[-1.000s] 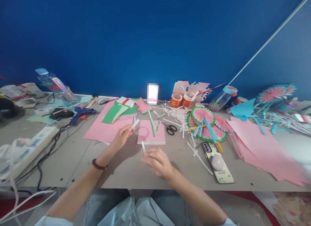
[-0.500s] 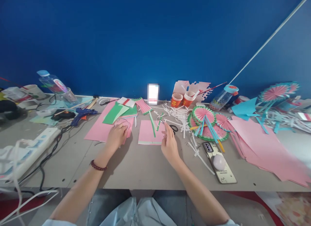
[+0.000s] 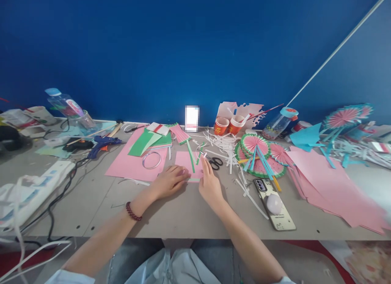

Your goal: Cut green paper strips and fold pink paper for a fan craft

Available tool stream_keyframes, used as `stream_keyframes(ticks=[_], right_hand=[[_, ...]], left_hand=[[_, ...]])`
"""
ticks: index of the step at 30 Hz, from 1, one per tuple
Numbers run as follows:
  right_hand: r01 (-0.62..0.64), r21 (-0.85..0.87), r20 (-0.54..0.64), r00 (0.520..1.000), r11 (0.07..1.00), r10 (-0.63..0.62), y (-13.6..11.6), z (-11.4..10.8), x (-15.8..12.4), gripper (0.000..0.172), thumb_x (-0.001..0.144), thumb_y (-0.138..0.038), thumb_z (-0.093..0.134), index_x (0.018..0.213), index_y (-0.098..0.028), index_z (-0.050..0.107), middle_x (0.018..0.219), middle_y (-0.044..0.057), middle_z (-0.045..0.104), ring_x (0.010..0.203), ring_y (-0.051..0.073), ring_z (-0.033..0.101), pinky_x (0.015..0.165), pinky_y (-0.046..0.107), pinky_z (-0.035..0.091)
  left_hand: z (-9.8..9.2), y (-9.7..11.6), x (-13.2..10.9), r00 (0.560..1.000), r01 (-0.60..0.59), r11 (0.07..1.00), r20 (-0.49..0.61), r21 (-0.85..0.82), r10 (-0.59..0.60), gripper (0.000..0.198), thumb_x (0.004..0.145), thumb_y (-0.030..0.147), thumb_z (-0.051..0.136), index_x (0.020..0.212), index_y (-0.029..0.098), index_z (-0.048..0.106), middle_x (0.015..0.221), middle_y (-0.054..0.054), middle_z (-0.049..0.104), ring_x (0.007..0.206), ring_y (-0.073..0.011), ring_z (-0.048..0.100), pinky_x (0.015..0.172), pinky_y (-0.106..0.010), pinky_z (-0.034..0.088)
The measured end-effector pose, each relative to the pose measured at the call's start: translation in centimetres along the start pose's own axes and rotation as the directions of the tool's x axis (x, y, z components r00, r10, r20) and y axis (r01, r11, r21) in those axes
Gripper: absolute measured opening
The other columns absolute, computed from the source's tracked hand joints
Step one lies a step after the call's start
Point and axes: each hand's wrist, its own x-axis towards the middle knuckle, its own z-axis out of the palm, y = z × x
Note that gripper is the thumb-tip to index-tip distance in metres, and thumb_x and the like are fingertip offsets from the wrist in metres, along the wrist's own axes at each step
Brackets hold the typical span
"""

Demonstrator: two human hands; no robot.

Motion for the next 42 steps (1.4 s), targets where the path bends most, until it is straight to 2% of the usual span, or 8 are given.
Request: stream_keyframes(ticks=[7, 12, 17, 19, 22, 24, 28, 42], right_hand=[[-0.022, -0.004, 0.007, 1.0, 1.0, 0.023, -0.2, 0.0, 0.0, 0.081, 0.073, -0.002, 0.037, 0.147, -0.026, 0.016, 0.145, 0.014, 0.036, 0.088, 0.02, 0.068, 0.066, 0.033, 0.058], [0.017, 0.081, -0.063, 0.998, 0.997, -0.012, -0.1, 0.0, 0.0, 0.069, 0.079, -0.006, 0.037, 0.144, -0.026, 0.025, 0.138, 0.014, 0.044, 0.092, 0.02, 0.066, 0.072, 0.034, 0.056], [0.063, 0.297, -0.272, 0.962, 0.953, 0.021, -0.4, -0.3, 0.3, 0.037, 0.084, -0.019, 0.048, 0.12, -0.023, 0.053, 0.108, 0.009, 0.06, 0.087, 0.019, 0.062, 0.079, 0.035, 0.053], [0.024, 0.463, -0.29, 0.949, 0.886, 0.126, -0.5, -0.5, 0.5, 0.026, 0.082, -0.025, 0.055, 0.108, -0.022, 0.058, 0.098, 0.007, 0.062, 0.083, 0.018, 0.061, 0.076, 0.033, 0.052], [-0.083, 0.685, -0.192, 0.938, 0.724, 0.289, -0.6, -1.0, 0.9, 0.026, 0.075, -0.033, 0.065, 0.098, -0.021, 0.059, 0.085, 0.004, 0.061, 0.077, 0.016, 0.061, 0.068, 0.03, 0.053], [-0.149, 0.771, -0.101, 0.931, 0.619, 0.35, -0.7, -1.4, 1.0, 0.032, 0.069, -0.037, 0.07, 0.094, -0.021, 0.059, 0.079, 0.001, 0.059, 0.072, 0.015, 0.061, 0.065, 0.03, 0.053], [-0.225, 0.826, 0.01, 0.923, 0.517, 0.385, -1.0, -2.1, 0.7, 0.036, 0.065, -0.037, 0.075, 0.094, -0.021, 0.06, 0.075, -0.002, 0.059, 0.067, 0.013, 0.06, 0.068, 0.03, 0.053], [-0.349, 0.797, 0.057, 0.856, 0.493, 0.514, 0.6, -0.7, -2.5, 0.042, 0.06, -0.04, 0.078, 0.091, -0.018, 0.06, 0.069, -0.002, 0.059, 0.064, 0.015, 0.063, 0.066, 0.033, 0.057]], left_hand=[[-0.2, -2.6, -0.3, 0.967, 0.233, 0.947, -0.158, 0.222, -0.201, 0.02, 0.087, 0.016, 0.045, 0.093, 0.017, 0.065, 0.104, -0.012, 0.061, 0.1, -0.0254, 0.053, 0.082, -0.04, 0.043], [-0.8, -5.5, -2.0, 0.839, 0.511, 0.831, -0.337, 0.221, -0.427, 0.018, 0.085, 0.013, 0.048, 0.077, 0.017, 0.064, 0.088, -0.01, 0.062, 0.091, -0.0259, 0.054, 0.075, -0.039, 0.042], [-0.9, -5.8, -2.3, 0.74, 0.607, 0.788, -0.434, 0.101, -0.514, 0.022, 0.085, 0.025, 0.053, 0.064, 0.019, 0.056, 0.084, -0.008, 0.062, 0.088, -0.0235, 0.057, 0.067, -0.032, 0.042], [-0.8, -5.0, -1.8, 0.764, 0.542, 0.84, -0.427, 0.018, -0.484, 0.027, 0.087, 0.031, 0.052, 0.062, 0.019, 0.055, 0.079, -0.007, 0.062, 0.082, -0.0206, 0.058, 0.067, -0.03, 0.043], [-0.5, -3.3, -0.9, 0.919, 0.218, 0.96, -0.293, -0.177, -0.263, 0.021, 0.091, 0.03, 0.048, 0.078, 0.019, 0.061, 0.085, -0.004, 0.064, 0.082, -0.0156, 0.06, 0.073, -0.027, 0.045], [-0.2, -2.3, -0.5, 0.978, 0.016, 0.966, -0.198, -0.26, -0.069, 0.016, 0.091, 0.024, 0.048, 0.096, 0.021, 0.062, 0.101, -0.005, 0.065, 0.093, -0.0149, 0.06, 0.083, -0.027, 0.045], [0.6, -1.1, -0.3, 0.992, -0.111, 0.961, -0.086, -0.253, 0.092, 0.018, 0.089, 0.022, 0.049, 0.102, 0.021, 0.062, 0.108, -0.006, 0.064, 0.104, -0.0184, 0.058, 0.089, -0.031, 0.045], [1.6, 0.9, -0.1, 0.995, -0.1, 0.969, -0.041, -0.225, 0.093, 0.023, 0.09, 0.018, 0.045, 0.109, 0.016, 0.06, 0.113, -0.007, 0.066, 0.109, -0.0182, 0.059, 0.096, -0.031, 0.046]])
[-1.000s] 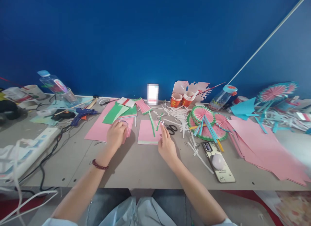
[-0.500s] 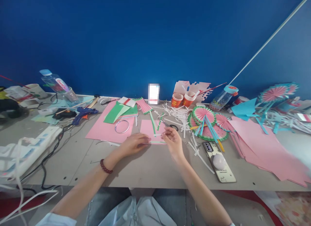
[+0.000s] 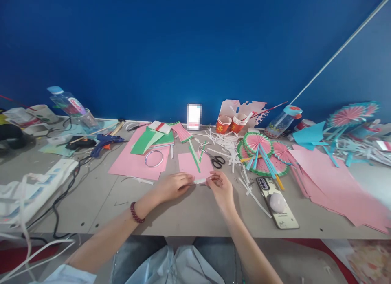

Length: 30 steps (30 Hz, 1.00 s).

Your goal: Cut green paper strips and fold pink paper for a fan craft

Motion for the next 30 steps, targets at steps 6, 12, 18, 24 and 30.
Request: stream_keyframes(ticks=[6, 12, 18, 24, 30], right_hand=[[0.029, -0.051, -0.042, 0.999, 0.998, -0.031, 1.2, 0.3, -0.1, 0.038, 0.063, -0.042, 0.075, 0.089, -0.018, 0.059, 0.069, -0.002, 0.056, 0.064, 0.015, 0.061, 0.064, 0.033, 0.058], [0.035, -0.121, -0.034, 0.999, 0.992, -0.039, 1.2, 0.2, 0.5, 0.038, 0.066, -0.042, 0.072, 0.093, -0.019, 0.057, 0.07, -0.002, 0.055, 0.052, 0.011, 0.055, 0.047, 0.026, 0.052], [0.038, -0.103, -0.02, 0.999, 0.994, -0.04, 1.2, 0.0, 0.7, 0.039, 0.064, -0.041, 0.074, 0.093, -0.019, 0.058, 0.068, -0.002, 0.057, 0.055, 0.012, 0.056, 0.049, 0.026, 0.05], [0.002, -0.074, -0.022, 1.0, 0.997, -0.003, 0.9, -0.1, 0.6, 0.042, 0.063, -0.041, 0.075, 0.093, -0.018, 0.058, 0.069, -0.002, 0.057, 0.053, 0.011, 0.055, 0.05, 0.026, 0.048], [-0.016, -0.057, -0.021, 1.0, 0.998, 0.014, 0.5, -0.1, 0.6, 0.041, 0.061, -0.039, 0.076, 0.092, -0.018, 0.059, 0.068, -0.003, 0.057, 0.051, 0.01, 0.053, 0.048, 0.025, 0.047]], left_hand=[[-0.3, 0.0, -0.1, 0.999, -0.031, 0.999, 0.007, -0.028, 0.032, 0.023, 0.092, 0.02, 0.045, 0.105, 0.018, 0.063, 0.116, -0.006, 0.065, 0.109, -0.0174, 0.059, 0.093, -0.03, 0.047], [-0.4, 0.2, 0.1, 0.999, -0.034, 0.998, 0.003, -0.044, 0.034, 0.023, 0.093, 0.021, 0.044, 0.107, 0.019, 0.061, 0.112, -0.007, 0.065, 0.107, -0.0181, 0.059, 0.09, -0.031, 0.048], [-0.6, 0.3, 0.2, 0.999, -0.05, 0.998, 0.021, -0.044, 0.051, 0.021, 0.092, 0.019, 0.044, 0.104, 0.018, 0.062, 0.11, -0.007, 0.064, 0.104, -0.0184, 0.058, 0.089, -0.031, 0.047], [-0.6, 0.3, 0.3, 0.998, -0.044, 0.998, 0.032, -0.045, 0.045, 0.022, 0.092, 0.019, 0.044, 0.105, 0.017, 0.061, 0.108, -0.007, 0.064, 0.102, -0.0187, 0.057, 0.089, -0.031, 0.046], [-0.5, 0.3, 0.3, 0.998, -0.046, 0.998, 0.035, -0.042, 0.047, 0.022, 0.092, 0.019, 0.043, 0.106, 0.018, 0.061, 0.109, -0.007, 0.063, 0.103, -0.0187, 0.056, 0.09, -0.032, 0.045]])
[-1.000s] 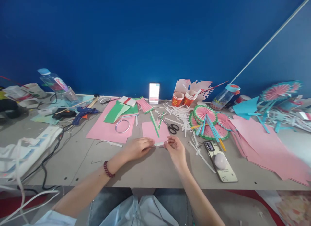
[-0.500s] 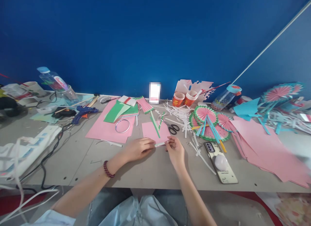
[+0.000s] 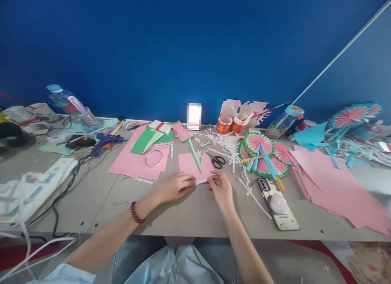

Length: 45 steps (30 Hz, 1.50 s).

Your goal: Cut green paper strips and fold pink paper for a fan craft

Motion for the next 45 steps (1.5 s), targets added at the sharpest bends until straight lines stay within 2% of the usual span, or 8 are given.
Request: stream_keyframes(ticks=[21, 28, 36, 41, 43, 45], right_hand=[[0.047, -0.054, -0.002, 0.999, 0.997, -0.047, 0.2, 0.2, 0.0, 0.038, 0.064, -0.04, 0.072, 0.092, -0.019, 0.056, 0.066, -0.003, 0.055, 0.051, 0.011, 0.054, 0.046, 0.026, 0.05], [0.045, -0.059, 0.006, 0.999, 0.997, -0.044, 0.5, 0.1, 0.1, 0.037, 0.064, -0.039, 0.072, 0.092, -0.019, 0.057, 0.066, -0.004, 0.055, 0.048, 0.011, 0.054, 0.045, 0.025, 0.049], [0.068, -0.073, -0.001, 0.998, 0.995, -0.068, 0.8, 0.1, 0.1, 0.036, 0.066, -0.038, 0.071, 0.092, -0.019, 0.056, 0.067, -0.004, 0.053, 0.049, 0.011, 0.054, 0.046, 0.025, 0.049], [0.106, -0.169, -0.026, 0.993, 0.98, -0.112, 0.9, 0.3, -0.1, 0.031, 0.069, -0.038, 0.066, 0.092, -0.019, 0.057, 0.07, -0.001, 0.055, 0.06, 0.015, 0.057, 0.048, 0.026, 0.051], [0.153, -0.272, -0.026, 0.986, 0.95, -0.166, 0.8, 0.3, -0.2, 0.028, 0.073, -0.038, 0.062, 0.093, -0.019, 0.058, 0.072, 0.001, 0.058, 0.061, 0.016, 0.058, 0.052, 0.029, 0.051], [0.215, -0.423, -0.022, 0.969, 0.881, -0.247, 0.7, 0.1, -0.3, 0.025, 0.076, -0.037, 0.059, 0.093, -0.019, 0.06, 0.074, 0.003, 0.062, 0.064, 0.018, 0.059, 0.063, 0.033, 0.052]], left_hand=[[0.2, 0.2, 0.0, 1.0, 0.003, 1.0, 0.005, 0.027, -0.003, 0.025, 0.089, 0.017, 0.046, 0.112, 0.02, 0.056, 0.107, -0.008, 0.06, 0.104, -0.02, 0.055, 0.09, -0.034, 0.044], [0.1, 0.8, 0.2, 1.0, -0.008, 0.994, 0.002, 0.108, 0.008, 0.024, 0.093, 0.02, 0.041, 0.112, 0.02, 0.056, 0.102, -0.008, 0.058, 0.099, -0.0205, 0.054, 0.088, -0.035, 0.044], [0.5, 1.2, 0.3, 0.999, -0.017, 0.979, 0.034, 0.202, 0.01, 0.024, 0.088, 0.015, 0.047, 0.111, 0.017, 0.054, 0.102, -0.008, 0.057, 0.1, -0.0221, 0.053, 0.088, -0.036, 0.044], [0.7, 1.4, 0.3, 0.999, -0.016, 0.971, 0.044, 0.239, 0.006, 0.025, 0.086, 0.012, 0.047, 0.11, 0.016, 0.053, 0.102, -0.01, 0.058, 0.1, -0.0234, 0.053, 0.086, -0.037, 0.045], [0.7, 1.5, 0.3, 0.999, -0.013, 0.968, 0.054, 0.252, -0.001, 0.026, 0.085, 0.012, 0.048, 0.11, 0.016, 0.053, 0.104, -0.01, 0.058, 0.101, -0.0238, 0.053, 0.086, -0.037, 0.045], [0.7, 1.5, 0.3, 0.997, -0.008, 0.965, 0.075, 0.262, -0.012, 0.027, 0.085, 0.012, 0.048, 0.111, 0.017, 0.053, 0.107, -0.01, 0.058, 0.102, -0.0237, 0.052, 0.087, -0.037, 0.045]])
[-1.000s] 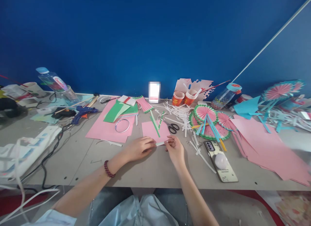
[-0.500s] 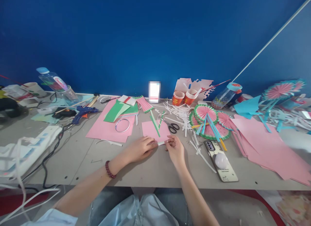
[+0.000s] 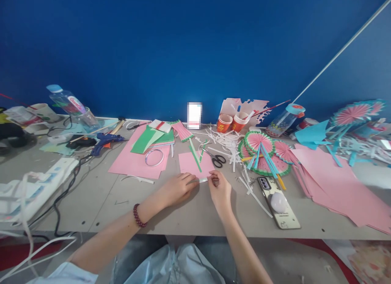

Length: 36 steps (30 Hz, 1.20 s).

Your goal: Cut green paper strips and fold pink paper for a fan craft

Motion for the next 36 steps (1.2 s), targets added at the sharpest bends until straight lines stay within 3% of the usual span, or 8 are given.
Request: stream_keyframes(ticks=[4, 36], right_hand=[[0.08, -0.202, -0.003, 0.997, 0.976, -0.082, 0.04, -0.56, 0.0, 0.024, 0.078, -0.035, 0.056, 0.095, -0.019, 0.062, 0.075, 0.005, 0.067, 0.069, 0.02, 0.061, 0.073, 0.036, 0.049], [0.2, -0.375, 0.047, 0.979, 0.905, -0.197, -0.1, -0.51, -0.09, 0.023, 0.083, -0.027, 0.047, 0.103, -0.019, 0.055, 0.072, 0.003, 0.065, 0.072, 0.022, 0.059, 0.074, 0.035, 0.045]], left_hand=[[-0.18, 0.1, -0.03, 0.999, 0.022, 1.0, 0.028, -0.005, -0.022, 0.03, 0.084, 0.012, 0.049, 0.113, 0.017, 0.052, 0.112, -0.009, 0.057, 0.106, -0.0231, 0.051, 0.089, -0.036, 0.045], [-0.13, 0.18, -0.11, 0.999, 0.026, 1.0, 0.02, -0.015, -0.025, 0.03, 0.082, 0.011, 0.051, 0.111, 0.017, 0.053, 0.113, -0.009, 0.056, 0.108, -0.023, 0.051, 0.091, -0.036, 0.045]])
